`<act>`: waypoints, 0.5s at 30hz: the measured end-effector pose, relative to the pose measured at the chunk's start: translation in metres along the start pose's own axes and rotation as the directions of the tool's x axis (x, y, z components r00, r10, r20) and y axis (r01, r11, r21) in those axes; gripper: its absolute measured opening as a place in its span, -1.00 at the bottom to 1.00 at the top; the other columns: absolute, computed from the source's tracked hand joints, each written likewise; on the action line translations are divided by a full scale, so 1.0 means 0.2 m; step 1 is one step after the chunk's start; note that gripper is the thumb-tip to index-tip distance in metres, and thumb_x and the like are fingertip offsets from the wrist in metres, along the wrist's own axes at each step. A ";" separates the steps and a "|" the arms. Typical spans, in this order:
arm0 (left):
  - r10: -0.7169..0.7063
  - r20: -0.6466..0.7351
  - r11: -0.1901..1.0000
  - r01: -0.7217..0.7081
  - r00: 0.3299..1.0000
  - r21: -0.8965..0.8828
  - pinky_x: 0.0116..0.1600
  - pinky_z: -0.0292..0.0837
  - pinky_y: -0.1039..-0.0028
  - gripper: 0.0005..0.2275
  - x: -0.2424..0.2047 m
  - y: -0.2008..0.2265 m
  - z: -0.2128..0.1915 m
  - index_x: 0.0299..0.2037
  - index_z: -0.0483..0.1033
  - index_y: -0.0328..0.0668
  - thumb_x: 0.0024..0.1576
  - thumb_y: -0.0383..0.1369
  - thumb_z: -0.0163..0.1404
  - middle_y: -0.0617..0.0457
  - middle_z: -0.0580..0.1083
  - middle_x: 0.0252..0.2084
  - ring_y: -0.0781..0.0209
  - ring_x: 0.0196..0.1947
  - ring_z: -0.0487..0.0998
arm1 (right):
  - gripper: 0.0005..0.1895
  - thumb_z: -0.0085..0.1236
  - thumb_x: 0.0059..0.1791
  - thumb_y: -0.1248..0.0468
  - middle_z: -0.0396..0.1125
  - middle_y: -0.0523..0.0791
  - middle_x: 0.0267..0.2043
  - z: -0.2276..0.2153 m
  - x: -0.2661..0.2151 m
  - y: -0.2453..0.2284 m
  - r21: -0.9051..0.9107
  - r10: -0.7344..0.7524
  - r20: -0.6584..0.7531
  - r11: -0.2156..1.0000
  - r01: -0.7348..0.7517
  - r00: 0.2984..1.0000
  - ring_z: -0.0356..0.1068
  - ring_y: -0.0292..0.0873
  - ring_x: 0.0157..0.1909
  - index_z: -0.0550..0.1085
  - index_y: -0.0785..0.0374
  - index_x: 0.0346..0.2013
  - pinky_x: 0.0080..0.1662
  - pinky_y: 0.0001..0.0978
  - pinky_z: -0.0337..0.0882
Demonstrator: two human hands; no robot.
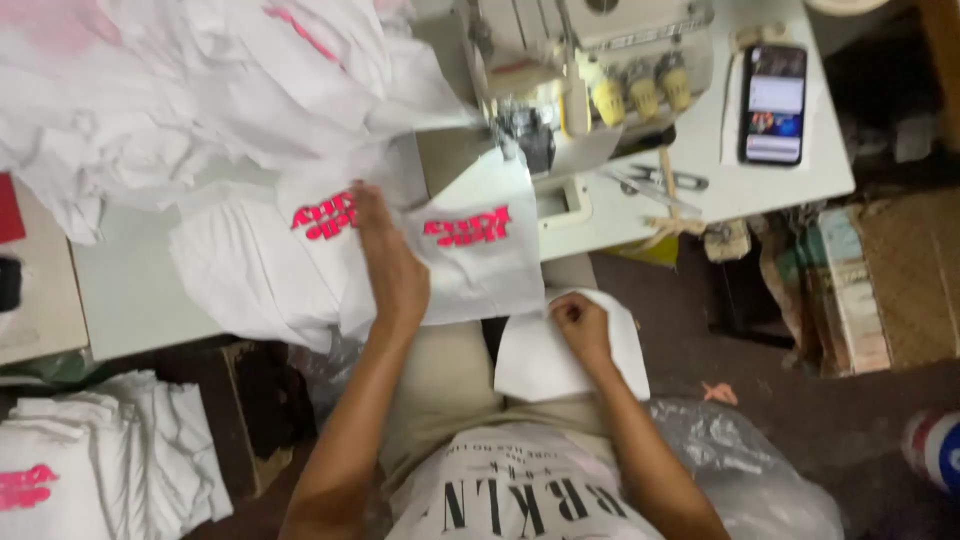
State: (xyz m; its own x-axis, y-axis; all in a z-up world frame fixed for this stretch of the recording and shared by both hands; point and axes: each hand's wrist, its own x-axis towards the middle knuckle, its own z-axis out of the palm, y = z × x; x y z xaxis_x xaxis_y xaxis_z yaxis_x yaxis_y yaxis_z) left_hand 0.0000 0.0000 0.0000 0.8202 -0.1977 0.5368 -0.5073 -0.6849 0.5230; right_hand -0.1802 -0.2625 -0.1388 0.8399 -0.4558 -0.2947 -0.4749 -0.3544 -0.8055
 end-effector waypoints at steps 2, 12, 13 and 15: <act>-0.004 0.062 1.000 0.005 0.998 -0.026 0.49 -0.06 -0.09 -0.58 -0.20 0.12 -0.10 0.42 0.06 -0.59 0.34 -0.57 -0.30 -0.51 0.11 0.42 -0.49 0.44 0.10 | -0.89 0.20 -0.07 0.39 0.48 0.01 -0.44 -0.16 -0.11 -0.09 -0.063 0.015 -0.016 0.998 -0.016 1.000 0.47 0.00 -0.35 0.64 0.16 -0.36 -0.22 -0.22 0.45; 0.528 0.454 0.843 -0.376 0.718 -0.385 0.16 0.33 0.00 -0.79 -1.24 0.10 0.19 -0.18 0.60 -0.13 0.28 -0.19 0.01 0.03 0.55 -0.05 0.01 0.16 0.50 | -0.97 0.30 -0.05 0.39 0.47 -0.05 -0.43 -0.32 -0.30 -0.19 -0.122 -0.032 -0.014 0.992 0.030 0.999 0.47 -0.07 -0.33 0.62 0.21 -0.33 -0.20 -0.23 0.50; 0.529 0.459 0.842 -0.374 0.714 -0.389 0.16 0.33 0.00 -0.79 -1.21 0.11 0.16 -0.18 0.60 -0.13 0.28 -0.19 0.01 0.03 0.55 -0.05 0.01 0.16 0.50 | -0.97 0.30 -0.05 0.39 0.47 -0.05 -0.43 -0.32 -0.31 -0.19 -0.120 -0.024 -0.014 0.993 0.022 1.000 0.47 -0.07 -0.33 0.62 0.21 -0.33 -0.20 -0.23 0.50; 0.551 0.541 0.832 -0.372 0.635 -0.411 0.18 0.30 0.04 -0.84 -1.12 0.12 0.10 -0.22 0.58 -0.12 0.30 -0.35 -0.09 0.09 0.52 -0.12 0.08 0.11 0.49 | -0.99 0.31 -0.03 0.38 0.47 -0.05 -0.43 -0.33 -0.33 -0.19 -0.115 -0.008 0.007 0.993 0.009 1.000 0.46 -0.08 -0.33 0.62 0.23 -0.32 -0.19 -0.23 0.49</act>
State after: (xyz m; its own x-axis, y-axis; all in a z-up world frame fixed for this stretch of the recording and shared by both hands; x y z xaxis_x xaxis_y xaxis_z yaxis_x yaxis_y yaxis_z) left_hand -0.1913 0.0141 -0.1214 0.3842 -0.8827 0.2705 -0.8360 -0.2083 0.5076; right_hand -0.2348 -0.2717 -0.0545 0.8457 -0.4470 -0.2915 -0.4942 -0.4500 -0.7438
